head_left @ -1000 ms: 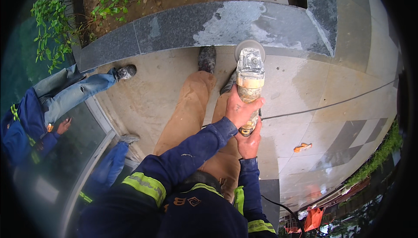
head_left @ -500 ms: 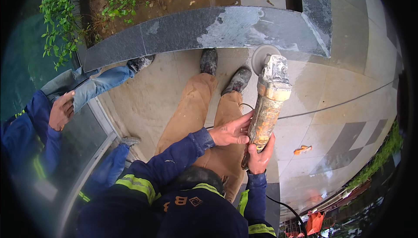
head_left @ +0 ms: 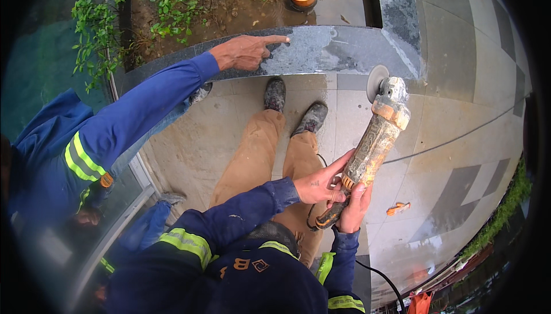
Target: The person uses an angle grinder to smooth the edge of a dark stone step. The person holds the tool with both hands and moves it along the step's edge, creating dust and water residue. Another person is visible nearby but does not assist.
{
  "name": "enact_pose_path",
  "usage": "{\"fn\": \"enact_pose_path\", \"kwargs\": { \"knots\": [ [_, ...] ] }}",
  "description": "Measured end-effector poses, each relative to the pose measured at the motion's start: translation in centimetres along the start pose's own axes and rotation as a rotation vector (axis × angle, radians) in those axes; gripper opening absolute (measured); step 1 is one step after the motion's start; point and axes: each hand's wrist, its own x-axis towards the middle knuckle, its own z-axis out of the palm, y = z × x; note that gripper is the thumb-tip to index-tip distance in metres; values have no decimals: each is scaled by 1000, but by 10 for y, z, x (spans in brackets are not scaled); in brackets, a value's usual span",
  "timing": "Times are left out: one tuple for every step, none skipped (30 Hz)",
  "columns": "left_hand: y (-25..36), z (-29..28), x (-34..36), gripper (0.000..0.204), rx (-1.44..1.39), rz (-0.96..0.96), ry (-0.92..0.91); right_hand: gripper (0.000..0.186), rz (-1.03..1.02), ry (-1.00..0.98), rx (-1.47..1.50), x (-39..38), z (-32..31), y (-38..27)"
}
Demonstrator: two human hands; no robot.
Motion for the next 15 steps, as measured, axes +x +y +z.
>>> {"fn": "enact_pose_path", "kwargs": {
  "knots": [
    [0,1,2,113,23,2,6,54,2,3,11,0,-2,1],
    [1,1,3,113,10,-2,4,52,42,-30,63,0,-6,-3],
    [1,2,6,113,-6,-7,0,52,40,-22,70,0,-6,-6],
    [2,3,8,113,-21,-12,-4,53,38,-14,76,0,-5,-9],
    [2,4,11,111,-20,-10,3,54,36,-5,83,0,-5,-10],
    [4,7,13,110,-19,-9,10,55,33,-12,87,0,-7,-10],
    [4,8,15,109,-18,-8,17,55,31,-19,92,1,-11,-10],
    [4,7,16,110,-18,-15,19,56,27,-25,96,1,-13,-10],
    [4,8,18,111,-19,-23,19,55,14,-8,77,1,-13,-11],
    [5,8,19,111,-19,-32,19,55,0,10,58,2,-12,-12],
    [5,10,21,112,-25,-22,23,55,-14,27,38,3,-12,-13],
    [7,12,21,112,-29,-10,29,58,-11,4,49,2,-13,-16],
    [8,13,21,113,-34,1,34,62,-8,-20,59,2,-15,-18],
    [9,13,21,113,-27,-13,28,66,-5,-44,69,3,-16,-19],
    [11,12,20,113,-21,-26,22,69,-10,-17,86,2,-15,-18]
  ]
}}
